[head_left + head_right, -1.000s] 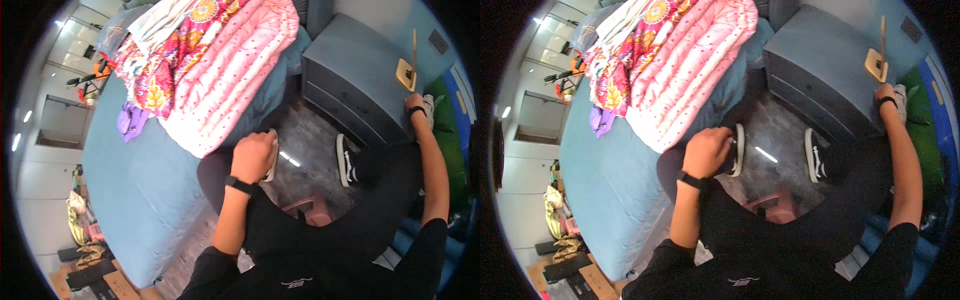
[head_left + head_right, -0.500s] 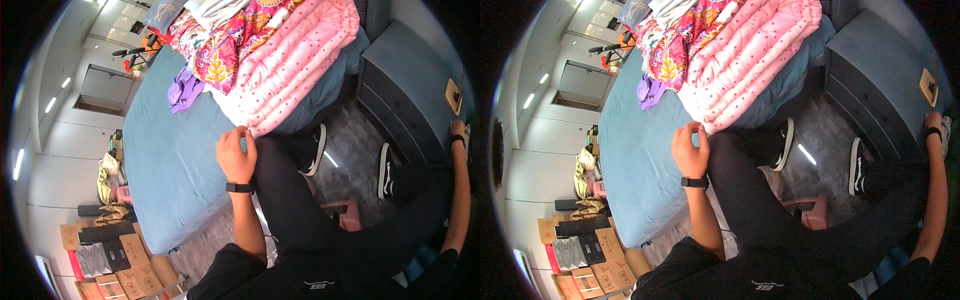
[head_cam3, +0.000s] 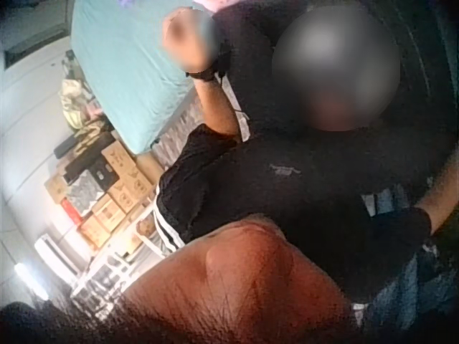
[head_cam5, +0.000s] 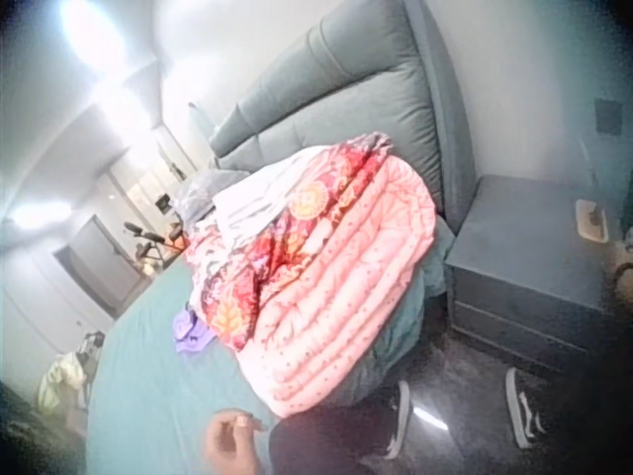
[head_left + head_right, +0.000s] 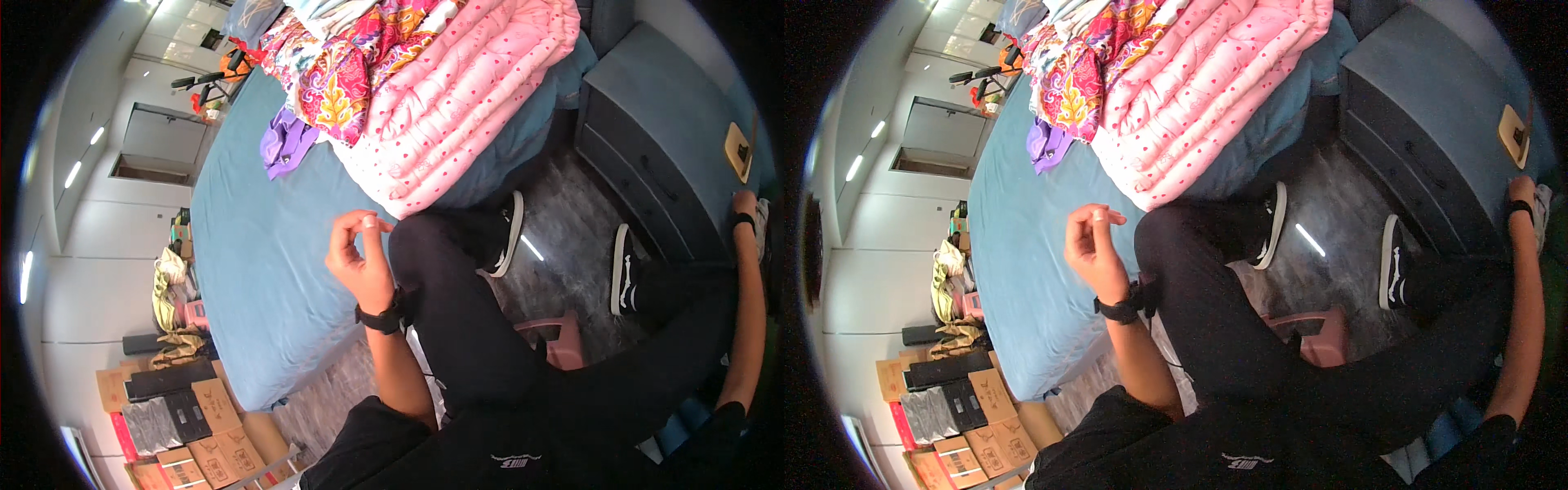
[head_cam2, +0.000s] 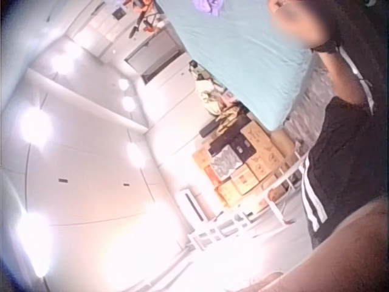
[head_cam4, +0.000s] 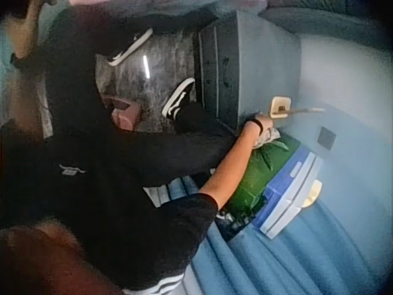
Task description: Cleaning a nightstand with a cloth.
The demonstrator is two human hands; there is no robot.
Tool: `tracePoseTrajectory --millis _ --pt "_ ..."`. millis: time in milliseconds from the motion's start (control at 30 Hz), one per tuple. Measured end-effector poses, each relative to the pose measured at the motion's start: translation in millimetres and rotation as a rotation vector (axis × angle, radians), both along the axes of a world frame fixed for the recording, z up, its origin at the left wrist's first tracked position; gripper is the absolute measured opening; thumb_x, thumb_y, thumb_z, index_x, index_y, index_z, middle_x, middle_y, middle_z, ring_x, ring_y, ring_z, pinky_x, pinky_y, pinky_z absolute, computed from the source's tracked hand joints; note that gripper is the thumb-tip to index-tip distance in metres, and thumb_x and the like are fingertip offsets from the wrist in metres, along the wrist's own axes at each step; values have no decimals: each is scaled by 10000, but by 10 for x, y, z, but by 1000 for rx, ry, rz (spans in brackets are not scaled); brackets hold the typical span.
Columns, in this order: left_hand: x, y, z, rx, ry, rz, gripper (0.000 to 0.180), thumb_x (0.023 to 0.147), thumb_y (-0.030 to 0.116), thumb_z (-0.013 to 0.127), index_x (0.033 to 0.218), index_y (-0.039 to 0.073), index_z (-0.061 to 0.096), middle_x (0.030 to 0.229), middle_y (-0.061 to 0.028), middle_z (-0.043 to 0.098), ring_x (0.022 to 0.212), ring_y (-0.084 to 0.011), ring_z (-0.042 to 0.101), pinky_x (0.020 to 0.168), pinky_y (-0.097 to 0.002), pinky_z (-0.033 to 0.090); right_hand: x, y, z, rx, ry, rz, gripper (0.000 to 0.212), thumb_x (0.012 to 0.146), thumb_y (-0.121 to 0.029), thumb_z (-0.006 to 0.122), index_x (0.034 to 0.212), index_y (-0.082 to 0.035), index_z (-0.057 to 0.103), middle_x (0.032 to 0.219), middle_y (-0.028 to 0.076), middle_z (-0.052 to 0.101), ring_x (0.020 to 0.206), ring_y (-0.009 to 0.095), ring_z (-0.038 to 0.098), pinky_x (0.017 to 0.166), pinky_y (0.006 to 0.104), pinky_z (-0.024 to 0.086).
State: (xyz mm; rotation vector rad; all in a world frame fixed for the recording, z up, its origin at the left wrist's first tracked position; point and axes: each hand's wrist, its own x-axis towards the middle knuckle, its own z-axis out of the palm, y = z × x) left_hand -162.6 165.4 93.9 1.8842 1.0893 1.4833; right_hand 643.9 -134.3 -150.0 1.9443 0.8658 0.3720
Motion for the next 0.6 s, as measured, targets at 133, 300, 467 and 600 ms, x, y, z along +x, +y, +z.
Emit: tracePoseTrajectory --millis 133,300,467,600 --pt "9 -19 -127 79 42 98 98 931 56 551 876 -22 576 721 -80 610 636 -131 588 642 -262 458 -131 40 35 8 5 -5 213 902 -142 547 834 -101 744 838 59 721 777 203 698 615 325 535" --pt "-1 0 -129 144 85 218 116 919 64 568 837 -15 586 623 -59 599 581 -116 575 602 -244 433 -262 82 95 -56 -3 -36 208 896 -144 557 809 -100 741 824 58 720 761 201 699 602 326 536" --pt "68 -26 -148 262 360 189 155 895 58 597 756 -9 610 571 -49 600 525 -107 571 559 -240 423 -371 151 148 -160 -15 -55 205 890 -146 567 785 -98 737 809 57 720 744 199 700 590 327 538" --pt "97 -64 -97 297 446 175 142 868 59 634 739 1 620 594 -55 610 543 -117 572 557 -247 423 -533 75 237 -181 -125 -110 171 888 -143 560 851 -156 727 850 34 707 813 190 691 662 304 538"
